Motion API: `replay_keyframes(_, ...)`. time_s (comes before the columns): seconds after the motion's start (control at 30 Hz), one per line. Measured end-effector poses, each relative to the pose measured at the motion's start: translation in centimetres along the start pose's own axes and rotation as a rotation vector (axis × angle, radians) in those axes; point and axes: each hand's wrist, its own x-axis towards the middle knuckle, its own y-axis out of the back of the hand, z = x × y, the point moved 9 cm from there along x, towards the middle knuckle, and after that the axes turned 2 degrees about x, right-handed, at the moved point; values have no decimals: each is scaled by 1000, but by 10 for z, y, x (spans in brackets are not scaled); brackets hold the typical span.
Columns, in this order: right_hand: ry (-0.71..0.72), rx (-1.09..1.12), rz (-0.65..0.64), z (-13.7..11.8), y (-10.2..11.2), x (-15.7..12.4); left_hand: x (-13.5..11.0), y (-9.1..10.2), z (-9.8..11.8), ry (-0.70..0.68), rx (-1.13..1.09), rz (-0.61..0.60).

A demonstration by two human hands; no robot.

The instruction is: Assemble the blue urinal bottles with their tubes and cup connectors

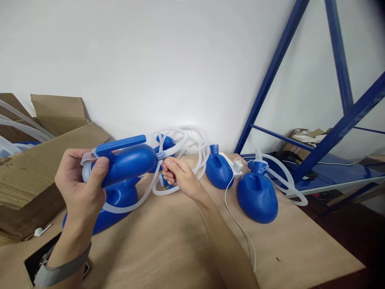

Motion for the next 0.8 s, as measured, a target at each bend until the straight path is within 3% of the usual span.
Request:
replay_keyframes(0.2, 7, -26, 20, 2, 3, 1, 2, 0, 7, -4, -96, -11)
replay_keyframes(0.33, -26, -146, 33, 9, 8, 2, 0, -4, 5, 66, -118, -46)
replay_keyframes(0.5, 22, -709, 85, -17, 14, -10, 6, -4, 0, 182, -139, -88)
replay_keyframes(0.63, 280, -1165, 315, -65, 29, -28, 11, -6, 3, 172, -144, -188)
replay_keyframes(0.7, 398, -1317, 213, -71, 21, -31, 7, -9, 9, 152, -174, -240)
replay_keyframes(0.8, 395, -1368, -94, -54, 5, -29, -7, -23, 26, 113, -242, -354)
